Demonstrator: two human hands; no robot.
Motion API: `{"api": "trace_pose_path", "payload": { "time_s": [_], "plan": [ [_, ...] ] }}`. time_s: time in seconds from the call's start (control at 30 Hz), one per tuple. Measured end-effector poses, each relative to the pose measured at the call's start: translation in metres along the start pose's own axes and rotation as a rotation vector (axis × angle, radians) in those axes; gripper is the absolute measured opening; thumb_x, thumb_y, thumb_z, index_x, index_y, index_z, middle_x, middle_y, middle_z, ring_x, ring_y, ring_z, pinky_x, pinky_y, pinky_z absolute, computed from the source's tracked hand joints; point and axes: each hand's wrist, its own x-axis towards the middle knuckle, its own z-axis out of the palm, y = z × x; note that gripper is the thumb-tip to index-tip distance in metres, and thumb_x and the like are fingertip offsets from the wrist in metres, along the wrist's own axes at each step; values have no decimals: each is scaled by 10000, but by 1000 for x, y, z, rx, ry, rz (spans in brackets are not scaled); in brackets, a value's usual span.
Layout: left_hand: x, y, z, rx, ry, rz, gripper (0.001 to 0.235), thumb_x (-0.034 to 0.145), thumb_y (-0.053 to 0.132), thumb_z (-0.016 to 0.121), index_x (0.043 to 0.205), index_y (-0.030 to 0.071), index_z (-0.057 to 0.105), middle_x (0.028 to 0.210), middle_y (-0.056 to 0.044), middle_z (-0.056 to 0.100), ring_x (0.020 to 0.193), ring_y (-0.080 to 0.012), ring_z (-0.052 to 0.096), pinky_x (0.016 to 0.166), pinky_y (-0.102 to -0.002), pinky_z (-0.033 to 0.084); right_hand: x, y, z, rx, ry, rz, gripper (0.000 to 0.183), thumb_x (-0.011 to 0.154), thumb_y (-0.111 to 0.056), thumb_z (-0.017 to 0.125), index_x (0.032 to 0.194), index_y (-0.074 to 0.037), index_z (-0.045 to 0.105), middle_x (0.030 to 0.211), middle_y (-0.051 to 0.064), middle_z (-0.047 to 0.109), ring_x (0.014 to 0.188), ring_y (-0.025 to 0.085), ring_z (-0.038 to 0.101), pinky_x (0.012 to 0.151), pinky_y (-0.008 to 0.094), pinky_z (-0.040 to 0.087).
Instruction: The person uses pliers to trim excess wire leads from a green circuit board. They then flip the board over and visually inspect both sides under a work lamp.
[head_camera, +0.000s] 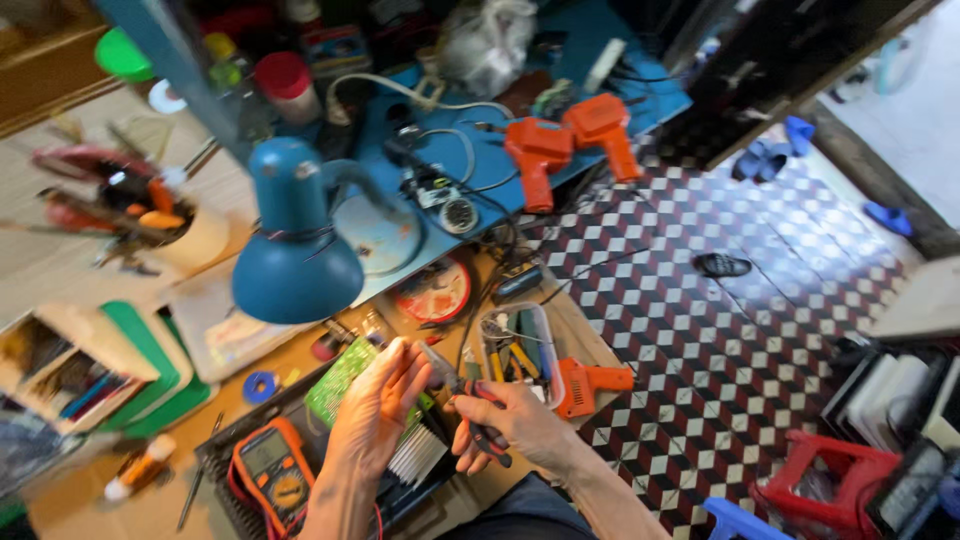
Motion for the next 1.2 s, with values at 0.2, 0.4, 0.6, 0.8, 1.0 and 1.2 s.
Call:
{"api": "trace_pose_path", "payload": {
  "time_s": [0.2, 0.4, 0.6, 0.8, 1.0, 1.2],
  "plan": [
    [1, -18, 24, 30, -82, -60, 307, 924, 191, 660, 1163, -1, 659, 1156, -147, 727, 1045, -231, 718, 920, -344, 607, -26, 30, -10, 164, 101, -129, 347, 1033, -294, 592, 1069, 50, 630, 825, 142, 720, 648, 196, 731, 564, 284, 615],
    [3, -56, 38, 87, -98, -182, 292, 932, 205, 675, 1151, 12, 657, 1098, -126, 733, 1010, -219, 716, 906, -336, 597, -65, 66, -15, 334, 298, -80, 354, 1002, -296, 625, 1040, 55, 618, 824, 129, 722, 657, 200, 742, 559, 285, 602],
    [5, -88, 32, 130, -79, -276, 248, 945, 198, 690, 1122, 27, 653, 1044, -104, 724, 978, -195, 712, 919, -325, 598, -95, 98, -25, 497, 463, 34, 307, 971, -287, 644, 1069, 3, 656, 783, 131, 697, 617, 188, 716, 550, 284, 576],
    [0, -92, 18, 133, -71, -264, 224, 940, 206, 698, 1082, 36, 664, 1021, -88, 724, 946, -185, 715, 887, -312, 613, -90, 126, -40, 474, 452, 7, 308, 989, -276, 650, 1059, 24, 636, 754, 109, 692, 542, 165, 657, 481, 271, 519],
    [7, -85, 13, 114, 46, -232, 211, 946, 238, 692, 1079, 75, 675, 1028, -62, 730, 950, -165, 724, 882, -295, 613, -34, 148, -81, 356, 419, 12, 257, 999, -252, 599, 1054, -2, 623, 735, 117, 688, 520, 185, 656, 469, 311, 549],
    [8, -91, 23, 88, 62, -206, 222, 948, 207, 692, 1101, 45, 696, 1026, -70, 731, 967, -166, 724, 894, -299, 615, 43, 180, -137, 92, 373, -92, 275, 1034, -212, 547, 990, 58, 566, 695, 134, 626, 500, 224, 641, 435, 338, 537]
  ]
}}
